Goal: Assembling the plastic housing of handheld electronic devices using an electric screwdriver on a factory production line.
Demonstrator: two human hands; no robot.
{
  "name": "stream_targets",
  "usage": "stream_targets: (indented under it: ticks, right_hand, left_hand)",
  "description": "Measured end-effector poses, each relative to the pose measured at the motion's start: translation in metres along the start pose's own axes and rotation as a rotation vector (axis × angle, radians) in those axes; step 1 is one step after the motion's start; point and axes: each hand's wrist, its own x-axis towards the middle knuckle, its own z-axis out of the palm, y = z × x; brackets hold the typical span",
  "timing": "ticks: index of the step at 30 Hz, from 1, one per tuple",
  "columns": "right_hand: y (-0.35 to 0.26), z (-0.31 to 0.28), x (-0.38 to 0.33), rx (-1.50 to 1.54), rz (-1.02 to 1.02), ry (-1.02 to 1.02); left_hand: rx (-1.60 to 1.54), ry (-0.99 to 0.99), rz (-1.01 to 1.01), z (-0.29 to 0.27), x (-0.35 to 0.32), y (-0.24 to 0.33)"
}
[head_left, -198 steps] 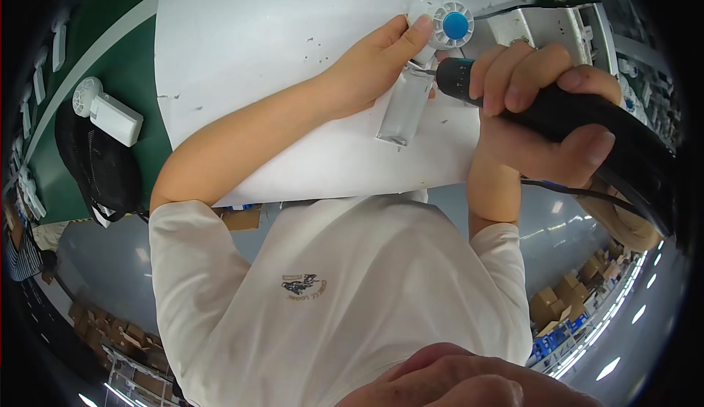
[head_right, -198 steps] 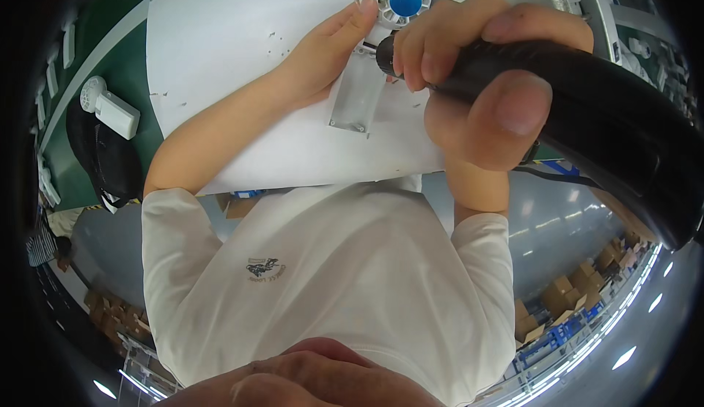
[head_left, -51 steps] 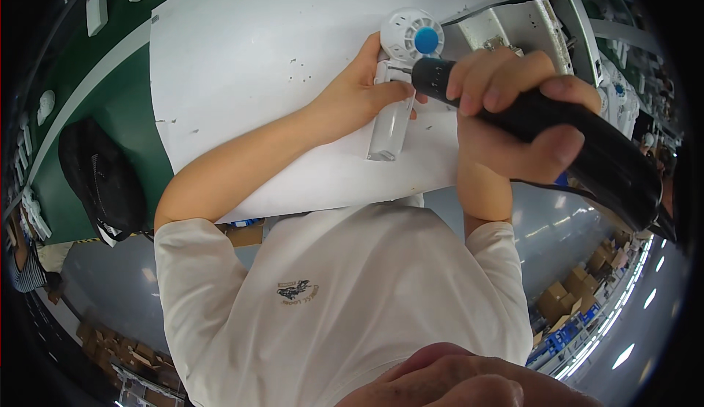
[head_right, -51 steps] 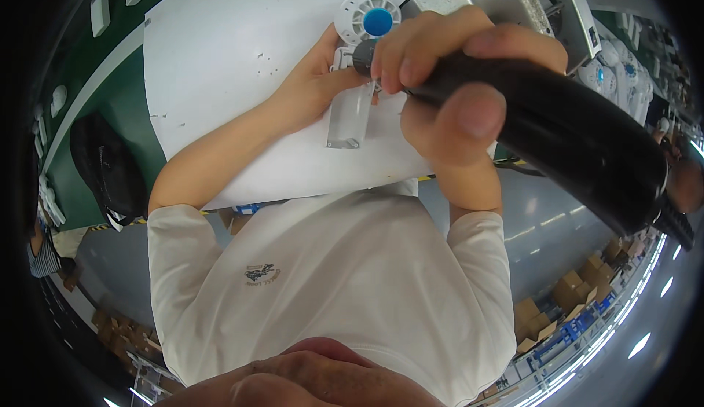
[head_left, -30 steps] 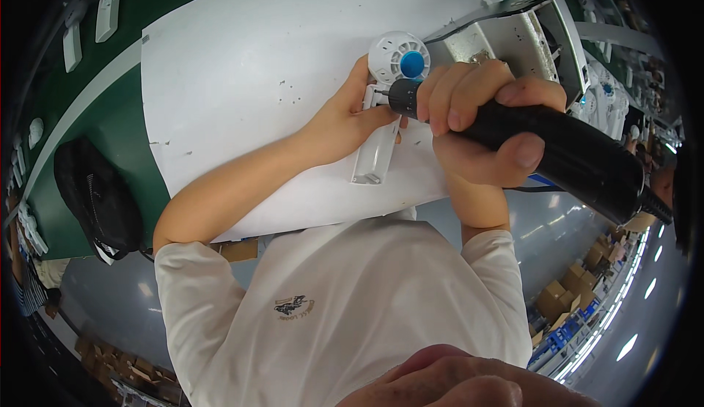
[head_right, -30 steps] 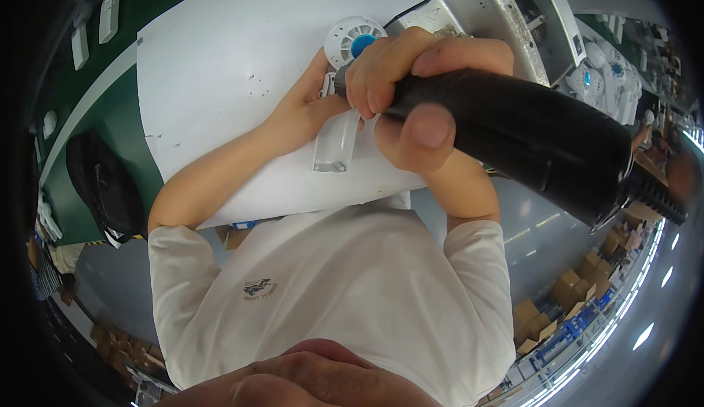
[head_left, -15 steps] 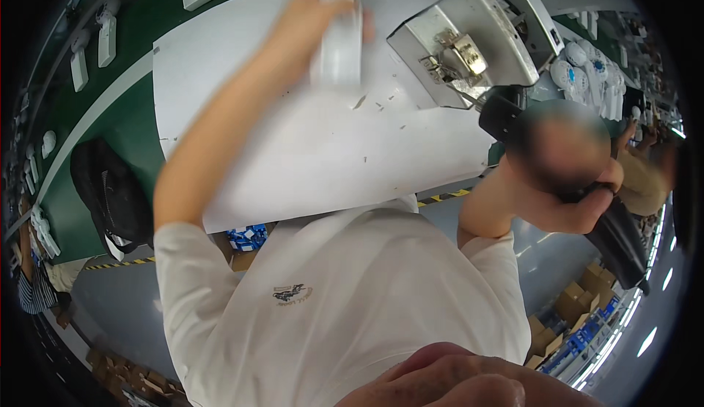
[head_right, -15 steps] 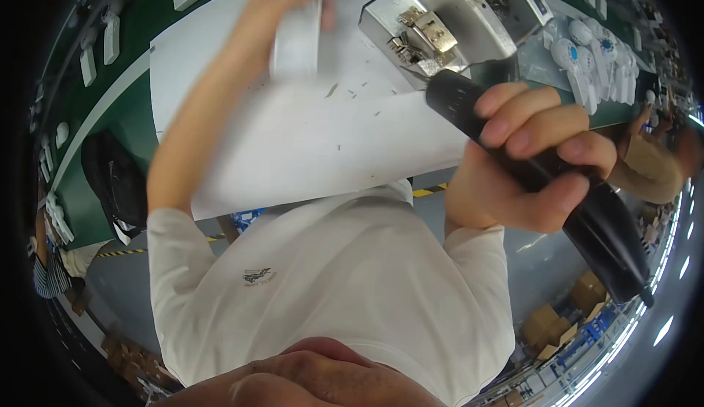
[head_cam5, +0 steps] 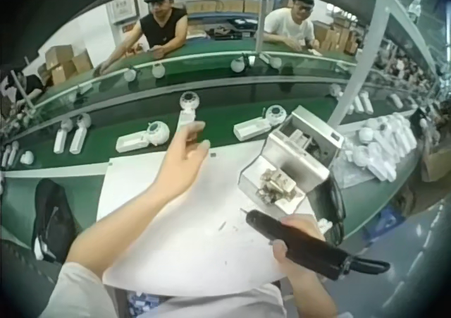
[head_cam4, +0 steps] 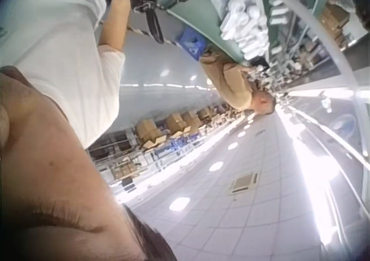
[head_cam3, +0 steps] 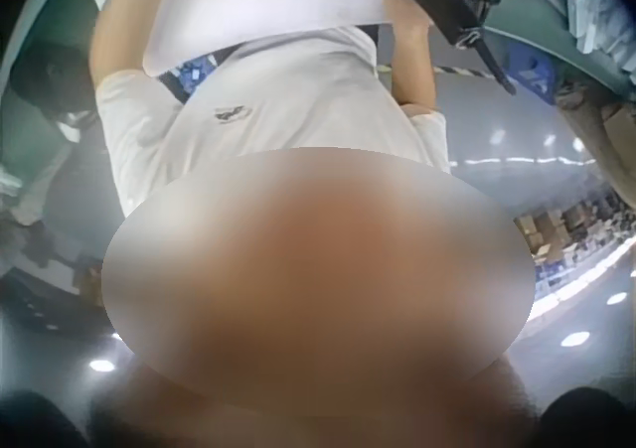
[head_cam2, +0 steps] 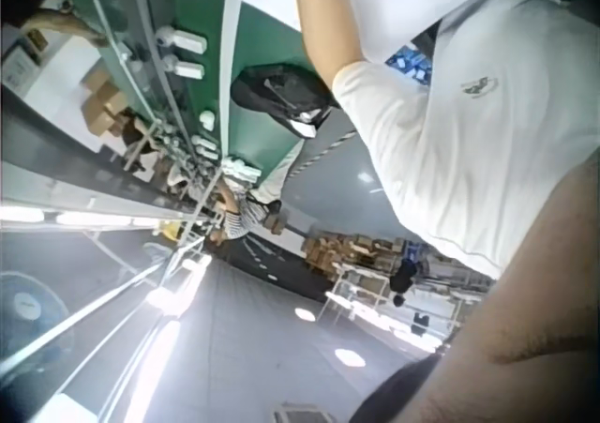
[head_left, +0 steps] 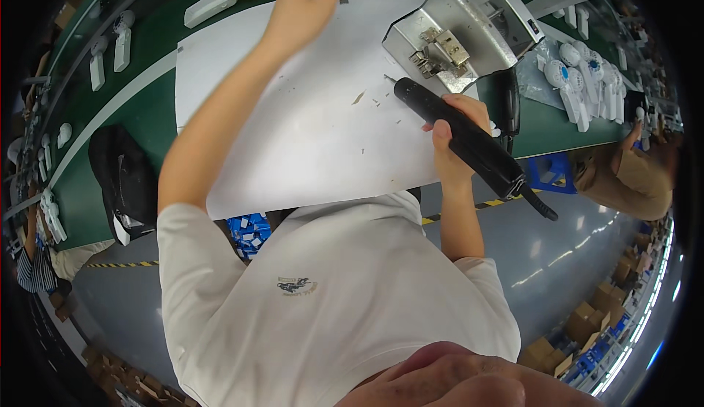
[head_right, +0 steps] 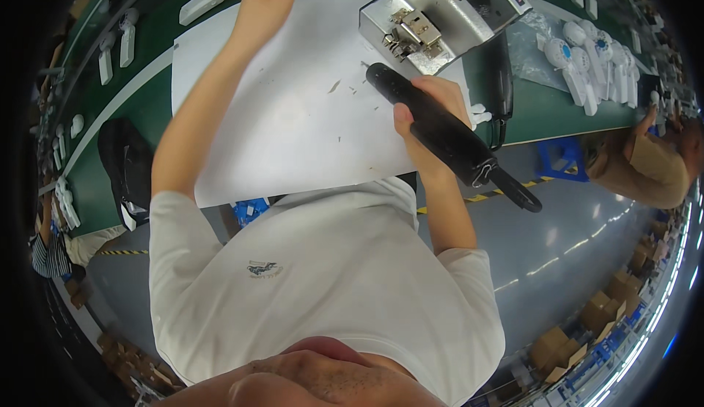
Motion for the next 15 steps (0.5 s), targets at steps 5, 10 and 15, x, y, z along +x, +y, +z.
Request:
stream_targets:
  ticks: [5, 10, 15]
  right_hand:
    - [-0.009, -0.005, -0.013, 0.048, 0.04, -0.057]
    - [-0.022, -0.009, -0.021, 0.13, 0.055, 0.013]
    - [-0.031, -0.023, -0.032, 0.186, 0.046, 0.09]
  left_hand:
    - [-0.328, -0.053, 0.024, -0.005, -0.127, 0.033]
    - [-0.405, -0.219, -0.259, -0.003, -0.16, 0.04]
    - [-0.13, -0.296, -0.082, 0.006, -0.157, 0.047]
